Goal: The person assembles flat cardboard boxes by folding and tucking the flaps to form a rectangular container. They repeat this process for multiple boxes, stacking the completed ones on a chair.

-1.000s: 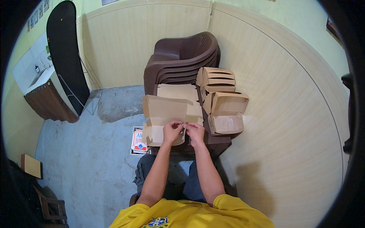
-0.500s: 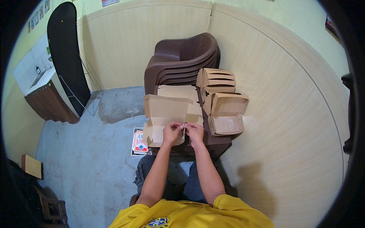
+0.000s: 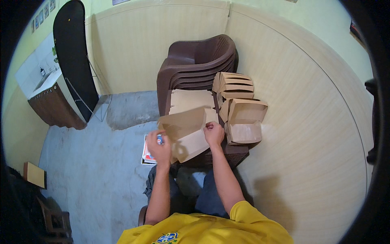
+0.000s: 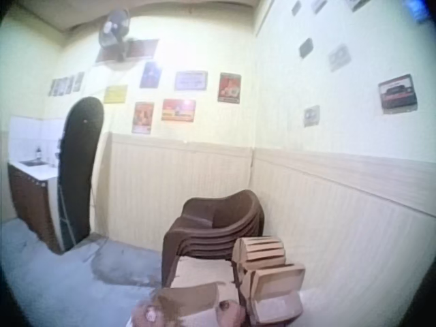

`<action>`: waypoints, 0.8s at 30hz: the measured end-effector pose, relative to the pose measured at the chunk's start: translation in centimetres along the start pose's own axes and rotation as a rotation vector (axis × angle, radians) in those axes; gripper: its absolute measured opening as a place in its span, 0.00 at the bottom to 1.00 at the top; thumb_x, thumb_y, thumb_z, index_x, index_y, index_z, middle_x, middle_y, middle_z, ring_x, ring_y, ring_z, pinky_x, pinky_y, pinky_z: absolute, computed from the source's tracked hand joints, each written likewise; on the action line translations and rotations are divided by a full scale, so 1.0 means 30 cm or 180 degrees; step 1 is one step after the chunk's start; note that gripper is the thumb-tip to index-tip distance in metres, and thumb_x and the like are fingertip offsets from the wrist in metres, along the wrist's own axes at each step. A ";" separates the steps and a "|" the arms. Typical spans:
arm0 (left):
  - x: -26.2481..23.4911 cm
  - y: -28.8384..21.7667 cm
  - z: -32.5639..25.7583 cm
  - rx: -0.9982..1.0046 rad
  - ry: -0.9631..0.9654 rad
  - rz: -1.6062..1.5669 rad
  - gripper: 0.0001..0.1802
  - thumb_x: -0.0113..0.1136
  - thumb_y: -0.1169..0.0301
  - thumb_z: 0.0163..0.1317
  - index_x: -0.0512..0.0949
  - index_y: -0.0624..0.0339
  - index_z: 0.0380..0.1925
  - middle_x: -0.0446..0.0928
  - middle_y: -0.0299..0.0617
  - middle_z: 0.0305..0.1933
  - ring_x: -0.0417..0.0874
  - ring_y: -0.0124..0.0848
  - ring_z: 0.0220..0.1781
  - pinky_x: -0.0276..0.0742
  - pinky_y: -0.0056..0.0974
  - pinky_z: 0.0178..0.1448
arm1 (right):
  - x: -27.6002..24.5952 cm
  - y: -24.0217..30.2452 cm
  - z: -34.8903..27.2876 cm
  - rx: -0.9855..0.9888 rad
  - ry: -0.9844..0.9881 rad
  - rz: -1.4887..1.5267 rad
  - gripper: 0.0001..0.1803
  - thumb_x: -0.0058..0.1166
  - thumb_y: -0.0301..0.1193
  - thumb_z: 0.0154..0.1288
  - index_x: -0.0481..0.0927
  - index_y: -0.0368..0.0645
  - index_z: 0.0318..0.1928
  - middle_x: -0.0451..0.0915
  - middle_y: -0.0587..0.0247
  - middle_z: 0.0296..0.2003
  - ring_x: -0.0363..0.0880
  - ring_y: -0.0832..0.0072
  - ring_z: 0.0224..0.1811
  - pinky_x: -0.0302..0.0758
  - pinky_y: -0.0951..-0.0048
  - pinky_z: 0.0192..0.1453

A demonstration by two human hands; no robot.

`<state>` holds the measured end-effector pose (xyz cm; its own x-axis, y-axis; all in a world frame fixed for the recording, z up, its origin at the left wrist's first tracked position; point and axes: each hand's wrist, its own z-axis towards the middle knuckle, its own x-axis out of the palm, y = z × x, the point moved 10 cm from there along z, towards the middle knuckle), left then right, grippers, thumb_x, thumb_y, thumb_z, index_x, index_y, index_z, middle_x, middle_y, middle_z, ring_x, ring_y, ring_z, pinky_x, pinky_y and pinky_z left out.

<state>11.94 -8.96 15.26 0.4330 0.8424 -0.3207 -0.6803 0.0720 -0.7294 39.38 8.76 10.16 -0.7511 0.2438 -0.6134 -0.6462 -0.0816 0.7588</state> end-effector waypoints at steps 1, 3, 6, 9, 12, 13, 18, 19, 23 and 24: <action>-0.049 0.034 -0.001 0.0139 -0.0091 0.0444 0.12 0.67 0.75 0.62 0.88 0.59 0.46 0.83 0.51 0.53 0.87 0.48 0.52 0.83 0.47 0.55 | -0.001 0.020 0.009 -0.0109 -0.0024 -0.0059 0.09 0.73 0.30 0.58 0.92 0.46 0.40 0.92 0.55 0.36 0.93 0.57 0.40 0.86 0.57 0.48; -0.039 0.133 -0.048 -0.0158 0.0169 0.0277 0.13 0.67 0.76 0.62 0.87 0.58 0.47 0.80 0.48 0.56 0.87 0.44 0.52 0.84 0.45 0.53 | 0.012 0.042 0.021 -0.0184 -0.0045 -0.0154 0.08 0.73 0.30 0.59 0.92 0.47 0.40 0.92 0.56 0.36 0.93 0.56 0.40 0.86 0.57 0.47; 0.096 0.265 -0.126 -0.1086 0.1144 -0.1271 0.17 0.70 0.76 0.62 0.83 0.59 0.52 0.81 0.46 0.58 0.86 0.33 0.49 0.85 0.37 0.49 | 0.065 0.087 0.035 -0.0401 0.0059 -0.0276 0.07 0.72 0.31 0.61 0.92 0.46 0.40 0.92 0.55 0.36 0.92 0.56 0.40 0.85 0.56 0.46; 0.103 0.285 -0.134 -0.1066 0.0837 -0.0902 0.25 0.73 0.68 0.65 0.78 0.61 0.59 0.87 0.48 0.49 0.89 0.37 0.45 0.84 0.41 0.47 | 0.115 0.108 0.041 -0.0542 0.0309 0.0034 0.10 0.72 0.33 0.61 0.91 0.47 0.42 0.92 0.55 0.38 0.90 0.51 0.45 0.84 0.53 0.52; 0.137 0.327 -0.125 -0.1369 0.0893 -0.0245 0.28 0.73 0.57 0.65 0.80 0.64 0.58 0.89 0.50 0.41 0.91 0.41 0.42 0.83 0.45 0.46 | 0.106 0.179 -0.014 -0.1369 0.0180 -0.0216 0.15 0.73 0.33 0.60 0.91 0.45 0.47 0.90 0.53 0.44 0.85 0.49 0.54 0.80 0.54 0.62; 0.149 0.345 -0.118 -0.1480 0.0953 0.0016 0.28 0.73 0.54 0.66 0.82 0.65 0.56 0.89 0.51 0.38 0.92 0.43 0.41 0.83 0.46 0.46 | 0.108 0.177 -0.029 -0.1387 0.0233 -0.0154 0.16 0.73 0.33 0.60 0.91 0.44 0.49 0.89 0.52 0.47 0.83 0.49 0.57 0.78 0.54 0.64; 0.204 0.394 -0.084 -0.1907 0.1295 0.0056 0.28 0.66 0.48 0.69 0.89 0.67 0.46 0.90 0.53 0.35 0.92 0.47 0.38 0.83 0.48 0.47 | 0.135 0.115 -0.082 -0.1226 0.0653 -0.0519 0.23 0.73 0.34 0.59 0.89 0.45 0.55 0.84 0.53 0.59 0.77 0.50 0.64 0.75 0.54 0.70; 0.218 0.402 -0.089 -0.2101 0.1439 -0.0021 0.28 0.65 0.48 0.70 0.90 0.66 0.44 0.90 0.53 0.35 0.92 0.47 0.38 0.83 0.49 0.47 | 0.129 0.117 -0.076 -0.1251 0.0609 -0.0410 0.23 0.73 0.34 0.59 0.89 0.45 0.55 0.84 0.54 0.59 0.77 0.50 0.65 0.74 0.53 0.71; 0.219 0.334 -0.075 -0.1776 0.1582 -0.0252 0.28 0.64 0.49 0.72 0.89 0.68 0.45 0.89 0.53 0.32 0.92 0.45 0.37 0.83 0.46 0.46 | 0.101 0.162 -0.071 -0.1417 0.0263 -0.0220 0.23 0.73 0.34 0.59 0.89 0.46 0.55 0.83 0.56 0.57 0.75 0.51 0.66 0.69 0.51 0.76; 0.211 0.322 -0.068 -0.1745 0.1406 -0.0306 0.28 0.64 0.49 0.72 0.89 0.69 0.44 0.89 0.53 0.31 0.92 0.43 0.37 0.83 0.45 0.45 | 0.093 0.173 -0.076 -0.1368 0.0161 -0.0300 0.22 0.73 0.33 0.59 0.89 0.47 0.55 0.83 0.56 0.56 0.74 0.51 0.66 0.67 0.50 0.77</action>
<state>9.33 -4.01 4.96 0.7544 0.5421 -0.3701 -0.2817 -0.2419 -0.9285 33.62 6.81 11.89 -0.6850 0.2229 -0.6937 -0.7017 -0.4582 0.5456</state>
